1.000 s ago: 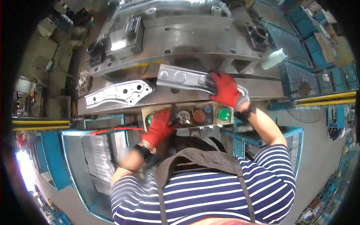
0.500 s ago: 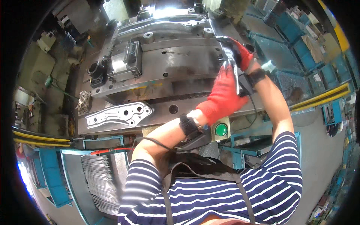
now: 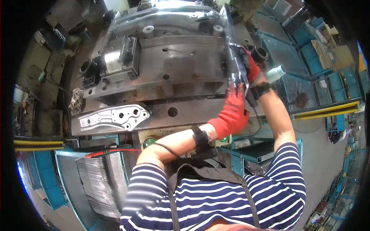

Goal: Operating a metal stamping press to form and stack metal parts.

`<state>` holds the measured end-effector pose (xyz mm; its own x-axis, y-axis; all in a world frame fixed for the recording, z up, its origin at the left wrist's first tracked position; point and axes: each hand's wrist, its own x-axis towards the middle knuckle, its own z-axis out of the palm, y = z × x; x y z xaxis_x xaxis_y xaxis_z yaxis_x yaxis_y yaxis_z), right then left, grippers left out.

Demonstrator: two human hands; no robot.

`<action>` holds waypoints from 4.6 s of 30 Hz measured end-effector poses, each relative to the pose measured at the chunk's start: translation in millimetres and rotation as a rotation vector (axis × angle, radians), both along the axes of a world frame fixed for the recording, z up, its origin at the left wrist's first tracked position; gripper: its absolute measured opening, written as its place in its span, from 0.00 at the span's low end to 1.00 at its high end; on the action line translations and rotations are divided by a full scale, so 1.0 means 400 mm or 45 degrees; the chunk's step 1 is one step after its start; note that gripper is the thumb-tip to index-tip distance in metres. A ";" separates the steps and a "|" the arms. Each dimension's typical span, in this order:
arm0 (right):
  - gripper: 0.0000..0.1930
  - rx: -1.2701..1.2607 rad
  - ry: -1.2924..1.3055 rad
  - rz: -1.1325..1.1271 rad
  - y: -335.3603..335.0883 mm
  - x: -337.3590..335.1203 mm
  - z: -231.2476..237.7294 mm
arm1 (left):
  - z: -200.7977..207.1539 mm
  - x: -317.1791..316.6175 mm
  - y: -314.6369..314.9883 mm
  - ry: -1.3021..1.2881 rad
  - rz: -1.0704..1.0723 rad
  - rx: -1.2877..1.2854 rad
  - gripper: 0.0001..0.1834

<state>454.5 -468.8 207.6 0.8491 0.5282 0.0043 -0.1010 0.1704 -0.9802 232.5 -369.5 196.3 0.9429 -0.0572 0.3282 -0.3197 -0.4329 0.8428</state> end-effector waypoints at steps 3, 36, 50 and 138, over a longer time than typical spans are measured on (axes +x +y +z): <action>0.14 -0.039 -0.129 0.055 -0.001 0.009 -0.035 | 0.005 0.014 0.021 0.029 -0.109 0.147 0.56; 0.18 0.193 0.303 -0.264 0.054 -0.040 -0.009 | 0.394 0.479 0.759 -0.378 0.677 1.739 0.48; 0.20 0.238 0.317 -0.017 0.042 -0.101 0.013 | 0.029 -0.354 0.999 0.235 0.584 1.834 0.40; 0.27 -1.410 -0.132 -0.219 -0.259 -0.685 -0.656 | -0.458 -0.500 0.710 1.172 0.637 0.735 0.33</action>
